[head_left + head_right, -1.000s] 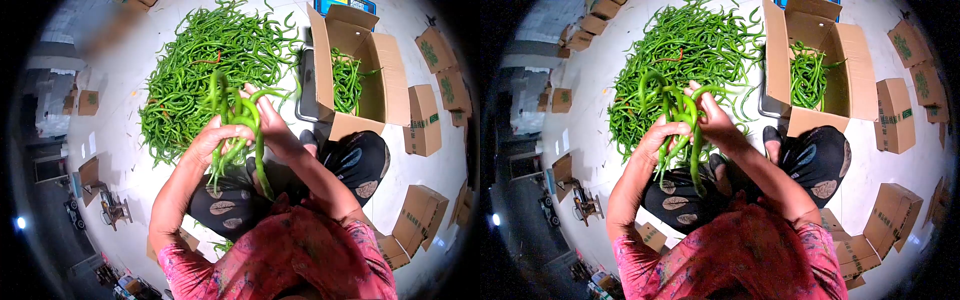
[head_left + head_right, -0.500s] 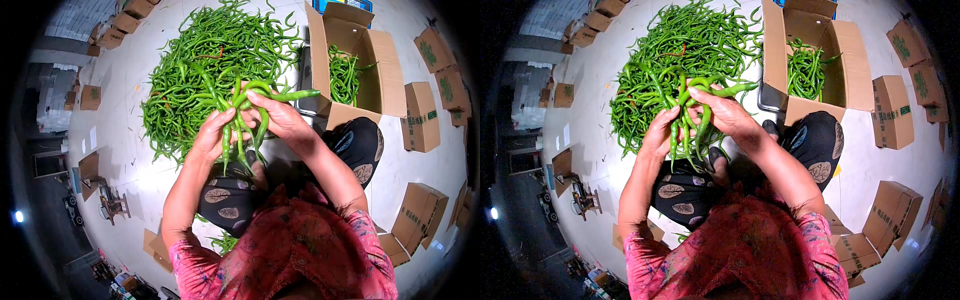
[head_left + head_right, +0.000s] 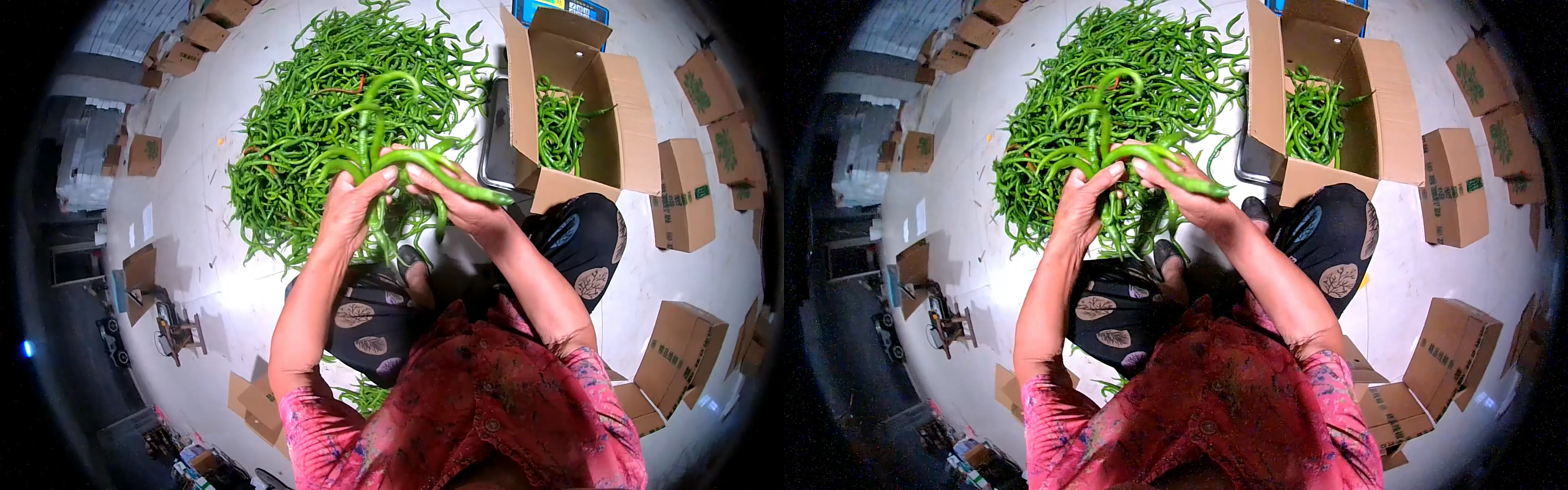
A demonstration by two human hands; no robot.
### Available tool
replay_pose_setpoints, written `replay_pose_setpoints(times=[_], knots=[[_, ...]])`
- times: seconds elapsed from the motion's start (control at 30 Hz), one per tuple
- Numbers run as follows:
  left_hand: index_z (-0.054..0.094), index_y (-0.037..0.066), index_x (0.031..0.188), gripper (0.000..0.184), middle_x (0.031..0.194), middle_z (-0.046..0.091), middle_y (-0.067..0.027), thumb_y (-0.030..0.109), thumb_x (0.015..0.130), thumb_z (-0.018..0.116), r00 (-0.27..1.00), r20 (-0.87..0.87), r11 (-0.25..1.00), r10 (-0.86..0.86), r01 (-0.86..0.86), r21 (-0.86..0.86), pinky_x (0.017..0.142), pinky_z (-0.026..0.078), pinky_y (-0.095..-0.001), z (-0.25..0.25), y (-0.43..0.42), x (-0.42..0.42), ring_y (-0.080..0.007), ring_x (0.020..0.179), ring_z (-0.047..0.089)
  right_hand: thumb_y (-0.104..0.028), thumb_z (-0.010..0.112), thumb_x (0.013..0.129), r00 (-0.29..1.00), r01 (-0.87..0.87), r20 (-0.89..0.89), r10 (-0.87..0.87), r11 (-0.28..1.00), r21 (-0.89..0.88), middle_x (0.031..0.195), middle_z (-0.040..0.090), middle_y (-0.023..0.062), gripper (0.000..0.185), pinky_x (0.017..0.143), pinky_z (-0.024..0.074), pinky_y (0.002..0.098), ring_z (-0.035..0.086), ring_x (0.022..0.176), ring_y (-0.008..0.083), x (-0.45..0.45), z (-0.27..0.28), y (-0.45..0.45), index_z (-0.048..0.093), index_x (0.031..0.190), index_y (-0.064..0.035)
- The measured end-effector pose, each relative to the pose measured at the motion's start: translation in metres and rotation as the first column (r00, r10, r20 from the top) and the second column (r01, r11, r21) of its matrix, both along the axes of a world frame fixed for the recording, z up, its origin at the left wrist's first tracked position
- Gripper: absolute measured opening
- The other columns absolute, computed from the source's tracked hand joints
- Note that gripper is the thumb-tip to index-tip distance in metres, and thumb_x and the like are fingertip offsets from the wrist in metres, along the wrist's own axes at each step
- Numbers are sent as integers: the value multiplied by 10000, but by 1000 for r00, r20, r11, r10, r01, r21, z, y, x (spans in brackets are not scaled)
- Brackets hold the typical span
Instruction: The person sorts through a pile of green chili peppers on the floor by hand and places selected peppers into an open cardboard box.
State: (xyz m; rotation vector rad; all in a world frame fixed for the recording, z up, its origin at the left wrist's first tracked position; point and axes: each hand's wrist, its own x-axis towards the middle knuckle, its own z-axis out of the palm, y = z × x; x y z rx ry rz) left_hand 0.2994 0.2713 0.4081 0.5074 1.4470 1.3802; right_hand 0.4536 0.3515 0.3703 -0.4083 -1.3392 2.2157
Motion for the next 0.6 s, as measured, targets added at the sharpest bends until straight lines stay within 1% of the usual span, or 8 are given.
replay_pose_setpoints(times=[0.1,0.2,0.23,0.33,0.4,0.47,0.5,0.6], knots=[[589,55,1068,270,902,641,-9,108,829,703,1000,26,1000,0,0,-21,596,482,-225,-9,-4,-4,-85,736,595,-301,502,978,1000,10,6,-11,980,200,1211,578,39,412,927,422,280,519,1084,114,-5,7,-3,529,1294,-38],[579,55,1077,268,922,638,-12,117,841,691,976,195,994,-96,84,69,615,488,-224,-15,-7,-13,-86,761,599,-287,503,977,998,-64,12,64,998,9,1281,540,82,447,963,414,287,509,1125,144,-9,13,-9,494,1314,7],[575,48,1083,272,936,632,-14,112,843,686,965,231,989,-125,104,103,624,484,-221,-13,-7,-14,-88,777,596,-265,533,965,1000,-20,-22,21,999,24,1375,463,119,471,992,409,310,487,1187,171,-15,0,-11,465,1338,14],[560,29,1104,303,960,623,-33,116,840,680,952,267,980,-148,104,172,644,493,-226,-9,-10,-13,-107,801,602,-239,531,969,994,-1,-113,7,999,51,1372,465,109,505,984,426,326,518,1173,180,-25,-7,-10,395,1393,-1],[560,36,1088,292,948,617,-39,89,826,676,955,279,983,-102,53,178,652,498,-250,-4,-12,-11,-117,819,597,-216,537,958,977,-56,-214,24,987,-149,1376,459,152,486,1005,427,344,507,1202,216,-24,0,-10,421,1360,31],[562,49,1071,269,1020,620,-68,59,815,645,922,341,944,-185,70,322,774,491,-292,-11,-12,-22,-148,911,585,-193,523,961,962,-123,-271,26,930,-346,1363,467,179,457,1014,428,347,506,1208,234,-19,23,-8,435,1337,52],[548,54,1055,244,1035,614,-77,36,820,612,919,380,946,-104,-27,324,702,484,-284,-12,-11,-23,-152,901,574,-129,483,969,950,-142,-311,22,918,-370,1297,531,166,389,935,485,339,562,1131,230,-17,36,-4,441,1316,42],[577,31,1029,153,940,632,-89,70,883,606,917,387,940,92,-209,272,603,500,-260,-6,-7,-43,-153,799,595,-165,493,973,956,103,-225,-190,932,-347,1236,565,188,392,916,491,308,579,1092,215,-7,33,12,440,1302,41]])
